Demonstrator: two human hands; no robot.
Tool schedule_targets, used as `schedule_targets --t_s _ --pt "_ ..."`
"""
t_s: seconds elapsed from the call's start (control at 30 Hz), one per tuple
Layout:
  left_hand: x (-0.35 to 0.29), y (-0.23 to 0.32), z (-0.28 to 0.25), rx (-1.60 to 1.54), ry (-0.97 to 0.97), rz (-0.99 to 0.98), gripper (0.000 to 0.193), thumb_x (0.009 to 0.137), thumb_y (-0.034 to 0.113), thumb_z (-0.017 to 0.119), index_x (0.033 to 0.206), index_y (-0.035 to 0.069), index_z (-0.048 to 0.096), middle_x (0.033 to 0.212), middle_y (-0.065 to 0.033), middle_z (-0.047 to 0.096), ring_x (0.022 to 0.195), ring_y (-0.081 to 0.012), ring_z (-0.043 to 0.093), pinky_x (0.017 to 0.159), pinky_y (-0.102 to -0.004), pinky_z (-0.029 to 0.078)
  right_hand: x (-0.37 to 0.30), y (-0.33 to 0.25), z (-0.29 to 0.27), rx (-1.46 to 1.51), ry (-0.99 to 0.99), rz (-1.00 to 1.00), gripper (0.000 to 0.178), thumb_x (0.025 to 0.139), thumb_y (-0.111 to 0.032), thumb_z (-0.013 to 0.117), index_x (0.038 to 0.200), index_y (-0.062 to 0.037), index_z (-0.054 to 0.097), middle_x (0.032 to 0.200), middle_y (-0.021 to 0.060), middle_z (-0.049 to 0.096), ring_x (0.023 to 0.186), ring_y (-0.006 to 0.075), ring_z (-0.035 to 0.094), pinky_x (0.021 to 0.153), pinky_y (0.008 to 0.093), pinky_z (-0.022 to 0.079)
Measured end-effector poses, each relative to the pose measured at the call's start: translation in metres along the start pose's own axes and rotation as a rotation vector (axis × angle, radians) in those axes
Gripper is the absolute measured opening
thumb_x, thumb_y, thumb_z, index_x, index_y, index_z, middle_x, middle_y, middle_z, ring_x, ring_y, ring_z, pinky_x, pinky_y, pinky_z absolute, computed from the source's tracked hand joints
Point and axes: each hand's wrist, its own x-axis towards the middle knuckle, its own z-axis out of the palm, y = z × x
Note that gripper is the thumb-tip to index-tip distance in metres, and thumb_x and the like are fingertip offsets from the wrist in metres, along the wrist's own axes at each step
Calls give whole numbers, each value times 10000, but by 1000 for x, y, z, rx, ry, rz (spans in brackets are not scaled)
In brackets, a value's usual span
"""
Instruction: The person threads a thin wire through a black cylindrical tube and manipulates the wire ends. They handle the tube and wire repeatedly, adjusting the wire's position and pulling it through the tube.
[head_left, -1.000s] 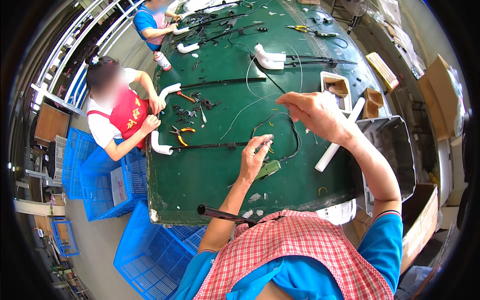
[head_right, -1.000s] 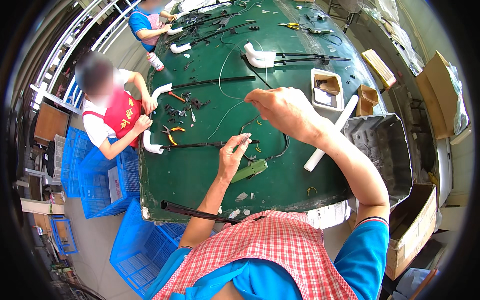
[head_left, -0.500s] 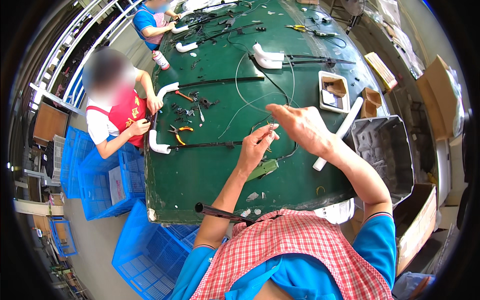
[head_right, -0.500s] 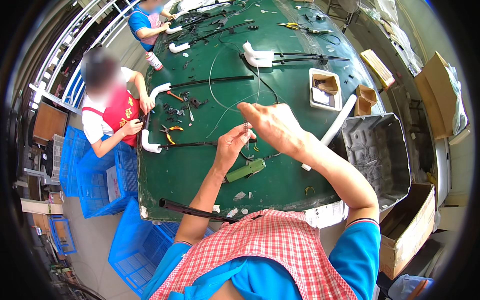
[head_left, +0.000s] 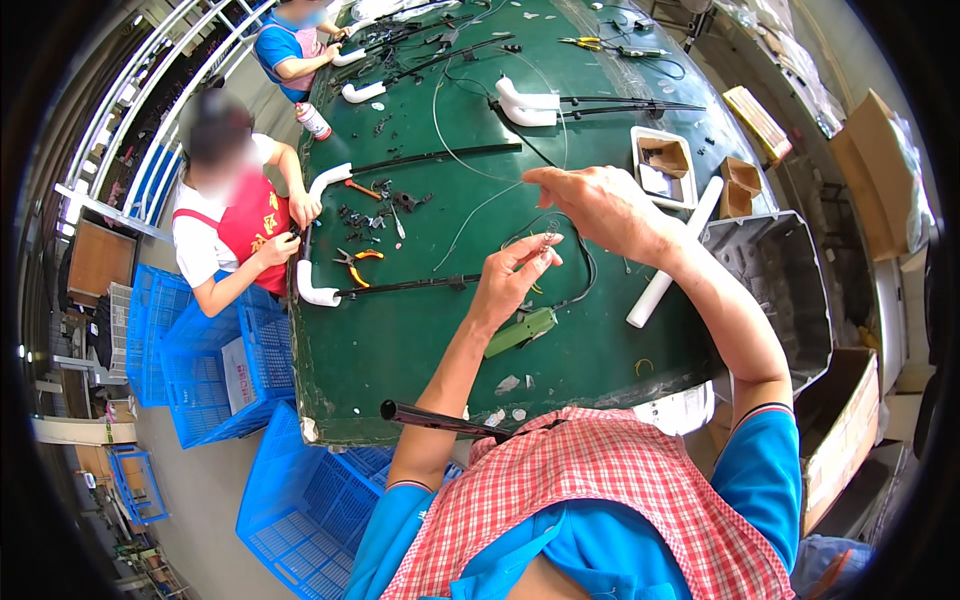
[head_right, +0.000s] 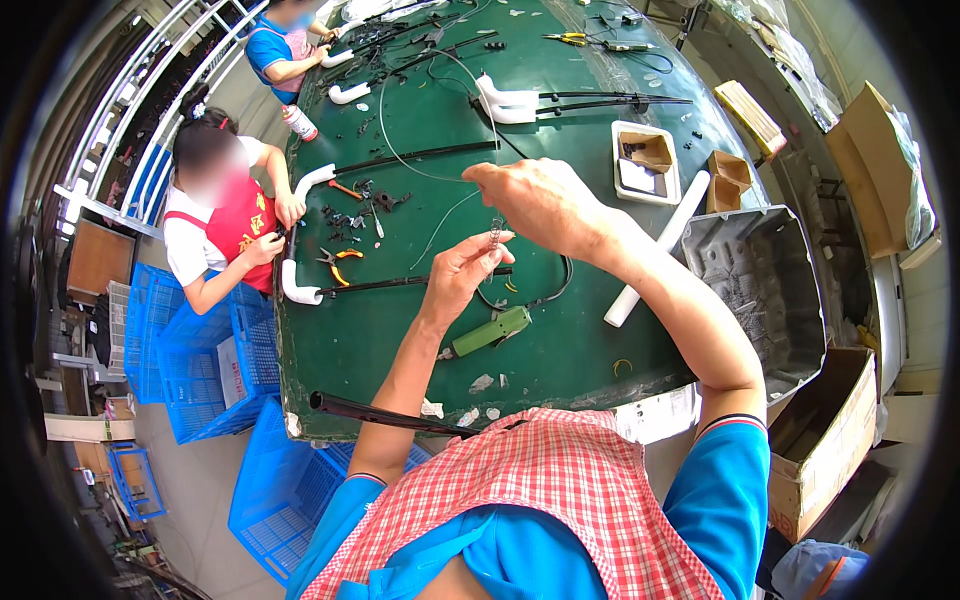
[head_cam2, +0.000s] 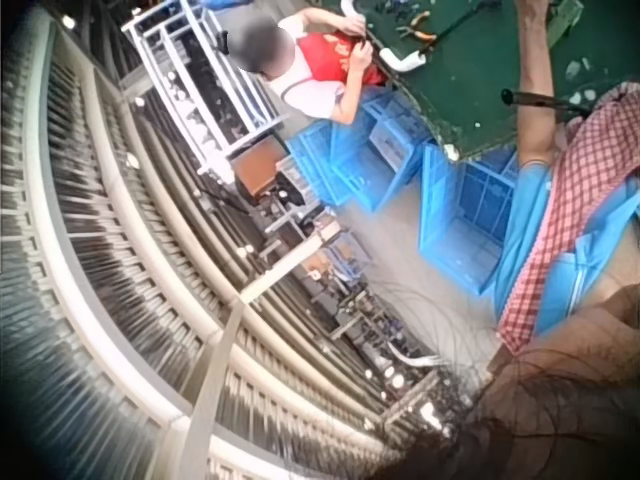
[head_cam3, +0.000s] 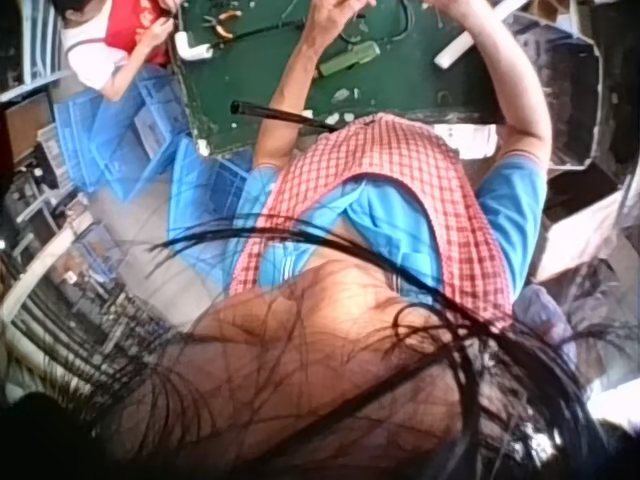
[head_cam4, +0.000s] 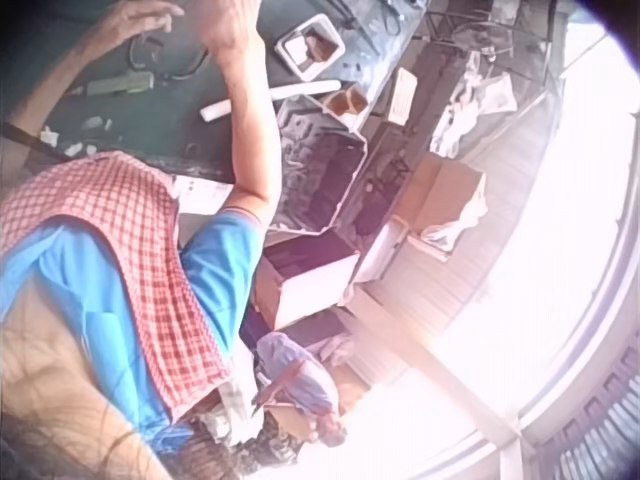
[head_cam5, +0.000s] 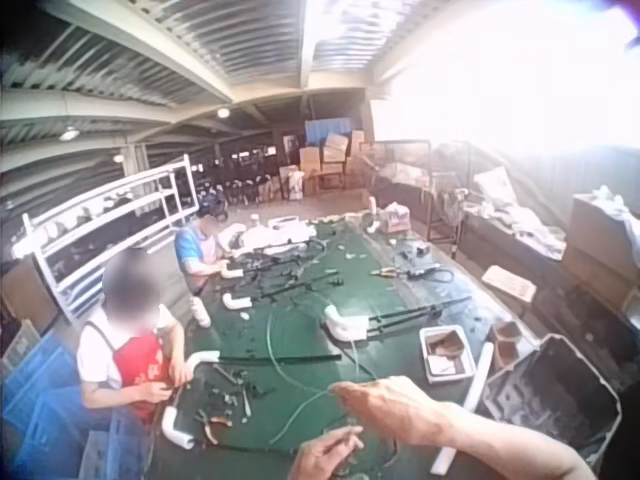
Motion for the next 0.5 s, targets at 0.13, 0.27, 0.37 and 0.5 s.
schedule_targets --t_s 0.13,0.27,0.37,0.5 --pt "0 -7 -1 -63 9 0 280 933 106 583 1188 1 632 917 -41 680 891 -91 614 819 -235 471 2 -11 -13 -5 -30 18 364 838 -72 564 1198 -15 568 884 122 711 807 316 691 691 396 551" --pt "2 -7 0 -93 5 17 277 936 104 582 1187 1 632 909 -39 678 889 -86 609 825 -228 465 4 -6 -11 -26 -54 -4 351 836 -75 580 1181 -11 579 853 128 707 780 313 691 665 396 548" --pt "2 -2 1 -50 -3 9 278 936 99 581 1190 -5 628 909 -41 676 881 -88 607 835 -229 466 12 -4 -15 -73 -154 1 355 818 -65 595 1169 -8 587 834 123 704 763 302 692 652 396 546" --pt "2 -1 0 -86 1 15 291 936 105 584 1205 -1 617 918 -37 671 886 -91 601 846 -236 471 18 -9 -11 -3 -88 -25 354 793 -56 616 1142 -5 596 809 114 701 754 298 692 646 391 543"
